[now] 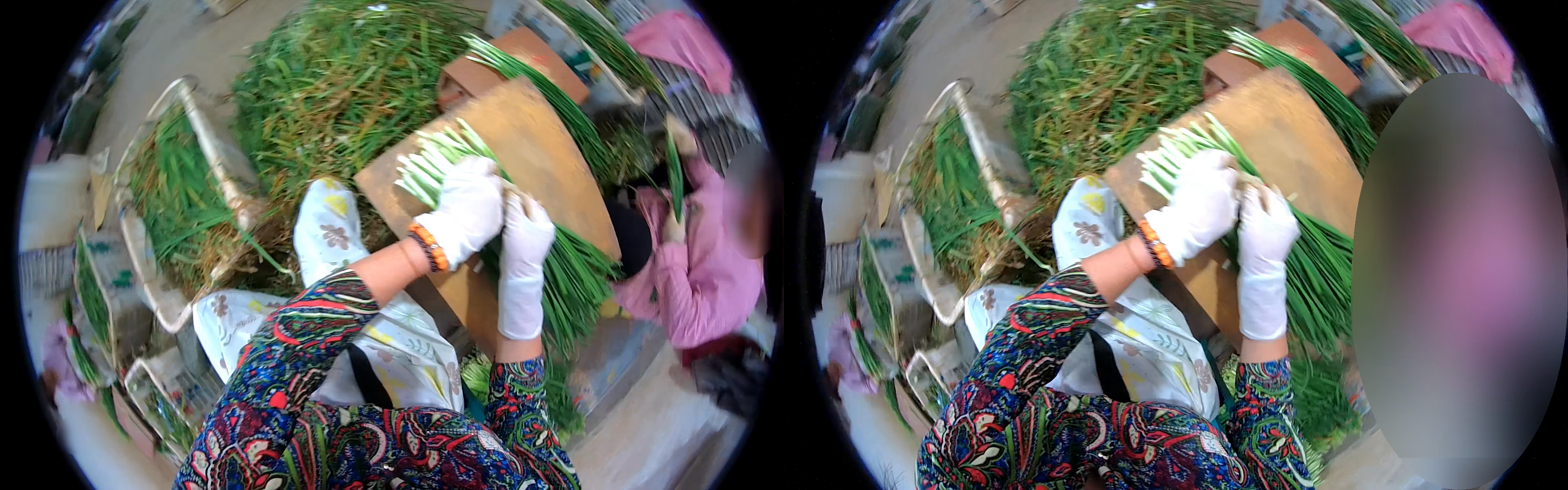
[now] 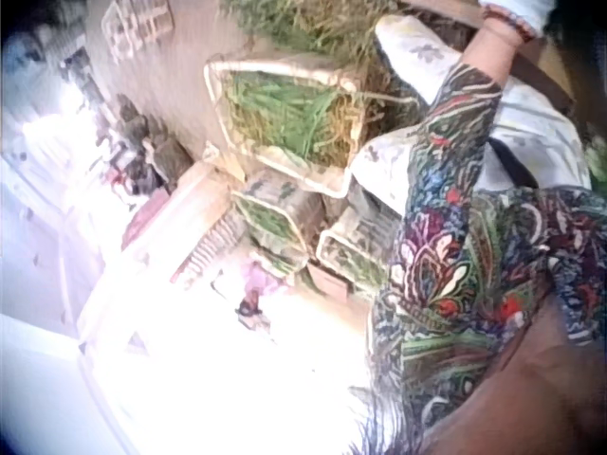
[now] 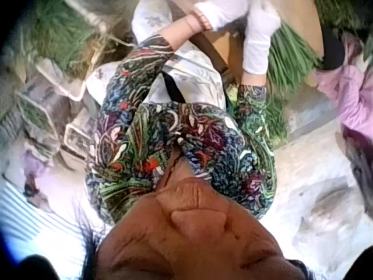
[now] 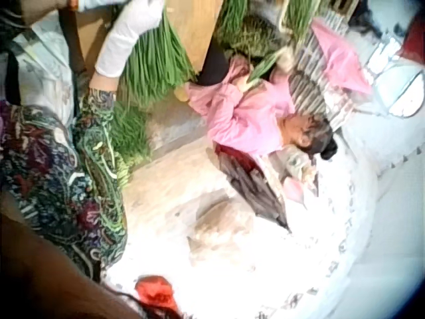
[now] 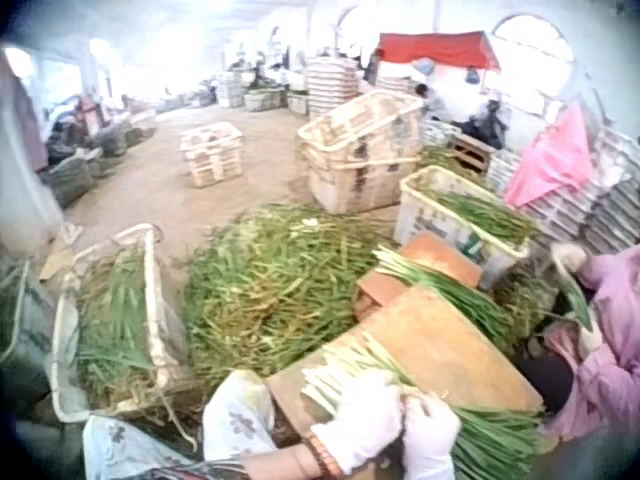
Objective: The person picks individual stalks of green vegetables from a crate, cleans the root ends by hand, and gathers them into a bunch that is then tied with rubber bands.
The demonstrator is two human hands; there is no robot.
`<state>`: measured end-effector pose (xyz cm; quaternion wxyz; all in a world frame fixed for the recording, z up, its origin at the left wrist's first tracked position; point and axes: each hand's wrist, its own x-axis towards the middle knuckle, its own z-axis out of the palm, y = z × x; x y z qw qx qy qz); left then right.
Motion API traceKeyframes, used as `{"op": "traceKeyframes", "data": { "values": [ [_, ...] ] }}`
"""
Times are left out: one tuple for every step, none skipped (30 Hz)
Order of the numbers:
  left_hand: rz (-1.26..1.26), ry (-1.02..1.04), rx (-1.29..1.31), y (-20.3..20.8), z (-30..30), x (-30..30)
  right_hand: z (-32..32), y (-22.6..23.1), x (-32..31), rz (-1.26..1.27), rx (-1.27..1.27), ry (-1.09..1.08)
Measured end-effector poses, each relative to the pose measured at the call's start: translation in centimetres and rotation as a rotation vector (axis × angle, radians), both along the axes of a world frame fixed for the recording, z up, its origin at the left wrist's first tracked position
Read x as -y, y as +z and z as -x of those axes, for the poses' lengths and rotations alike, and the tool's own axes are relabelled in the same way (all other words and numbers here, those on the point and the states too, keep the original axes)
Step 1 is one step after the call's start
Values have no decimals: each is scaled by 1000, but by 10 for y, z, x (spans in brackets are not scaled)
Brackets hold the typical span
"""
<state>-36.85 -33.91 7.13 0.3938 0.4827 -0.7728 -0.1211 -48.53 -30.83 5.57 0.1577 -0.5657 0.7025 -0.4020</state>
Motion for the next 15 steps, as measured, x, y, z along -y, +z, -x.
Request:
{"op": "traceKeyframes", "data": {
  "values": [
    [-36,-43,-19,2,-4,-2,-4,6,0,0,15,0],
    [-75,-82,-37,2,-4,-3,-11,21,-6,-26,-15,-15],
    [-124,-89,-23,-4,2,-3,-11,24,-8,-77,30,-39],
    [-169,-102,-19,-7,11,-3,0,16,-9,-46,74,-79],
    [-178,-87,-64,-3,7,-3,-4,11,-10,19,223,-52],
    [-184,-80,-116,3,0,-2,-10,14,-12,88,161,-16],
    [-212,-147,-141,10,-6,-1,-3,5,-12,188,4,9],
    [-238,-229,-183,13,-7,1,-2,8,-13,199,-28,12],
    [-234,-198,-168,8,-7,2,-3,8,-11,283,-157,94],
    [-230,-156,-146,2,-8,-1,-10,14,-11,373,-275,182],
    [-227,-135,-138,-1,-6,1,-11,16,-11,379,-253,184],
    [-256,-161,-102,-3,-5,4,-13,16,-12,383,-230,183],
    [-287,-196,-75,-5,-1,8,-11,17,-11,383,-217,175],
    [-319,-232,-46,-8,2,13,-10,18,-11,380,-225,166],
    [-337,-295,-30,-10,2,19,-10,21,-10,375,-231,156]
  ]
}}
